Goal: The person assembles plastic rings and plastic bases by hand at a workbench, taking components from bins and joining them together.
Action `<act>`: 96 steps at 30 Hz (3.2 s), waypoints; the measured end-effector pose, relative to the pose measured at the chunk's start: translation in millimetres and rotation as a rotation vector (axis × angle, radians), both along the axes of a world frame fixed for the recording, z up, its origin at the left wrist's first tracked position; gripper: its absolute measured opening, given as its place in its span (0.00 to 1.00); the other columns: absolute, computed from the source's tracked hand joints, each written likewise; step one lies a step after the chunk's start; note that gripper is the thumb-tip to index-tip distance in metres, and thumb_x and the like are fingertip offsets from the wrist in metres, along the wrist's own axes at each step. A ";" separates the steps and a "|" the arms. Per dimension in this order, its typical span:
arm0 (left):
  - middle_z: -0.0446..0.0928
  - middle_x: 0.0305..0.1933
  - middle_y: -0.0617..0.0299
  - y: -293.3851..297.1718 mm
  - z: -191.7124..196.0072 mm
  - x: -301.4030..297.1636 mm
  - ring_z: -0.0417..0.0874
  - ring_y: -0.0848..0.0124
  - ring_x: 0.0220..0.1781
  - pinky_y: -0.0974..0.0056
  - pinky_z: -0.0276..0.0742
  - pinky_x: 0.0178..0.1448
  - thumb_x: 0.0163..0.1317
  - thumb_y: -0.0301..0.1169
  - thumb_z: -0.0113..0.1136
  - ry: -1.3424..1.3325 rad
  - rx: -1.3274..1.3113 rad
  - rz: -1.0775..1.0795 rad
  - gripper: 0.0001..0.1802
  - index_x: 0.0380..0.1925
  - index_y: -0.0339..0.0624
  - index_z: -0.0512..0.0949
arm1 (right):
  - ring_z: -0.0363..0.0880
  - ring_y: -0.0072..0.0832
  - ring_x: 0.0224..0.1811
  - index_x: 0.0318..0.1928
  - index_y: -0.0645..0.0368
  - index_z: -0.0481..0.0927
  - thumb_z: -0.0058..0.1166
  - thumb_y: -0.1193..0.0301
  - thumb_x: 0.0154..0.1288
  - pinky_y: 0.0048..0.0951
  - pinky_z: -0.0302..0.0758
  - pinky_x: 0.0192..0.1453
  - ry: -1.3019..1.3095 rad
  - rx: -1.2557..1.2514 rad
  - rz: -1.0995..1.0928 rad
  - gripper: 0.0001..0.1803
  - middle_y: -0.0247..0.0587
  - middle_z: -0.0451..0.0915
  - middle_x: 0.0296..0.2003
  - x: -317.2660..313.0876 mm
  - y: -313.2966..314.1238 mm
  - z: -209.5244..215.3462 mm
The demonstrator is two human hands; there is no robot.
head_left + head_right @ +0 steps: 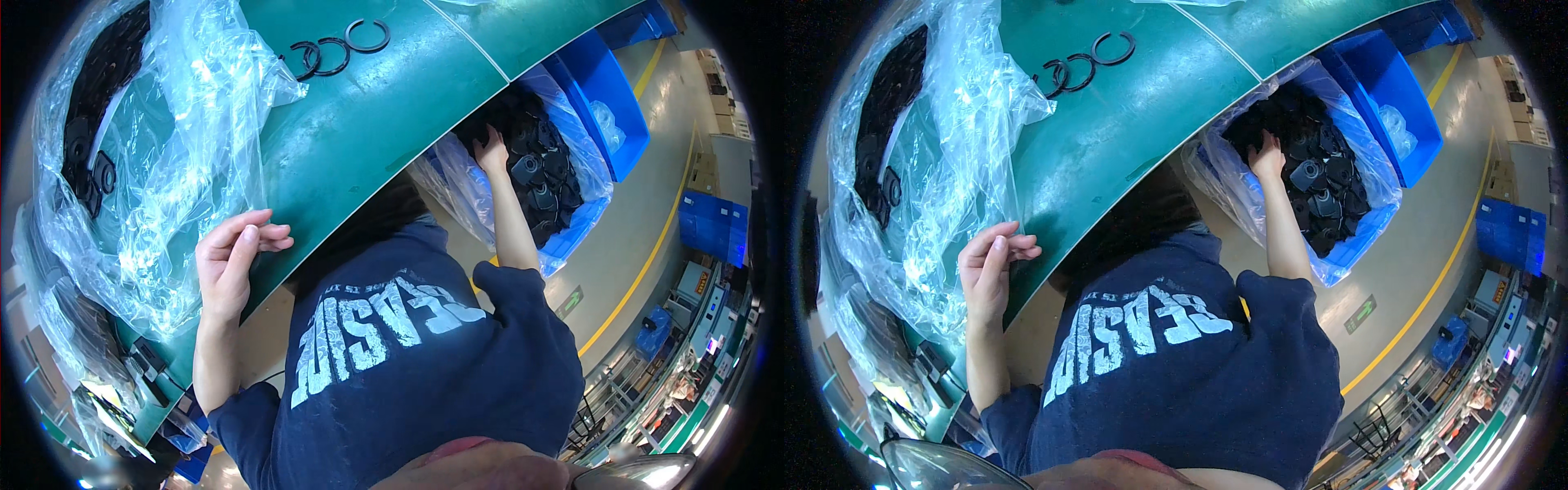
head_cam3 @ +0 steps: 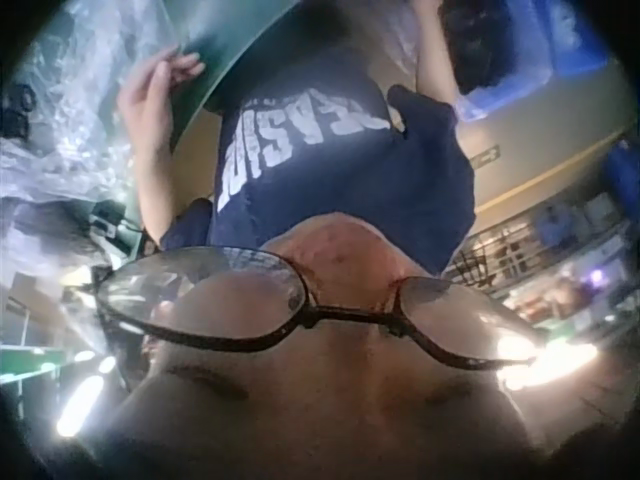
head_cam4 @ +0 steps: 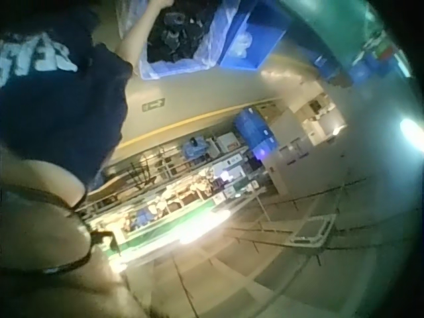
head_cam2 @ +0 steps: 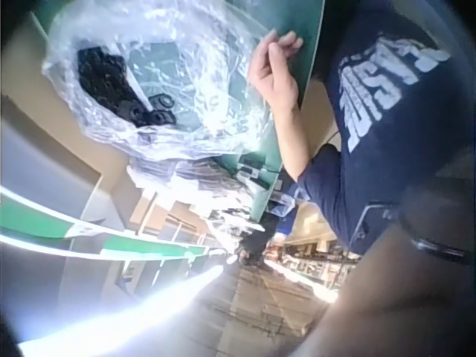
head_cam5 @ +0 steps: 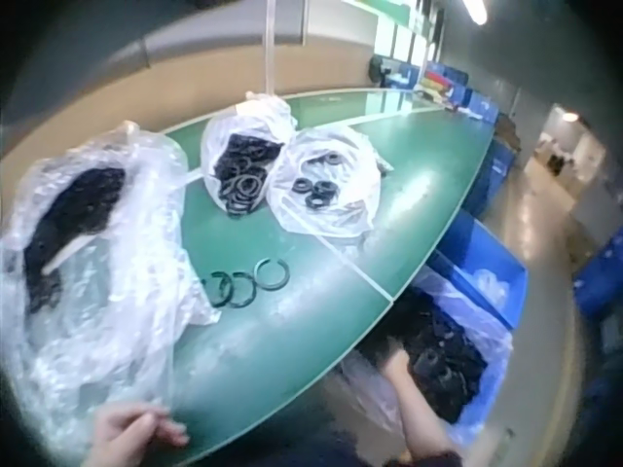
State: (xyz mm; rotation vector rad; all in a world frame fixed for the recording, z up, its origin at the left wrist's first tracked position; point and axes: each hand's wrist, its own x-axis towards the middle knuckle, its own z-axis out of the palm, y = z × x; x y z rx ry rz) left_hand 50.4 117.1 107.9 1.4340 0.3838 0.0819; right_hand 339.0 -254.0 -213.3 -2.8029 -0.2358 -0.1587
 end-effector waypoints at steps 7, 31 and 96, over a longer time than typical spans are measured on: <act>0.79 0.38 0.47 3.3 0.6 4.6 0.83 0.63 0.37 0.64 0.79 0.44 0.66 0.26 0.46 0.007 0.040 -0.007 0.13 0.46 0.28 0.73 | 0.72 0.45 0.56 0.58 0.61 0.67 0.54 0.68 0.56 0.35 0.68 0.59 0.176 0.286 -0.187 0.28 0.56 0.72 0.53 -15.4 0.6 23.0; 0.74 0.53 0.49 268.6 4.7 -6.2 0.75 0.57 0.55 0.60 0.69 0.60 0.49 0.26 0.56 0.103 1.499 0.338 0.24 0.51 0.42 0.73 | 0.74 0.18 0.32 0.36 0.70 0.76 0.54 0.80 0.59 0.18 0.70 0.38 0.570 0.905 0.570 0.06 0.35 0.78 0.30 -88.9 108.6 251.4; 0.79 0.42 0.59 36.5 24.0 21.5 0.81 0.74 0.40 0.70 0.80 0.41 0.64 0.29 0.51 0.137 -0.326 0.075 0.15 0.50 0.36 0.70 | 0.63 0.12 0.23 0.33 0.70 0.78 0.53 0.68 0.63 0.16 0.62 0.28 0.374 0.900 0.649 0.13 0.23 0.67 0.19 13.0 225.6 364.4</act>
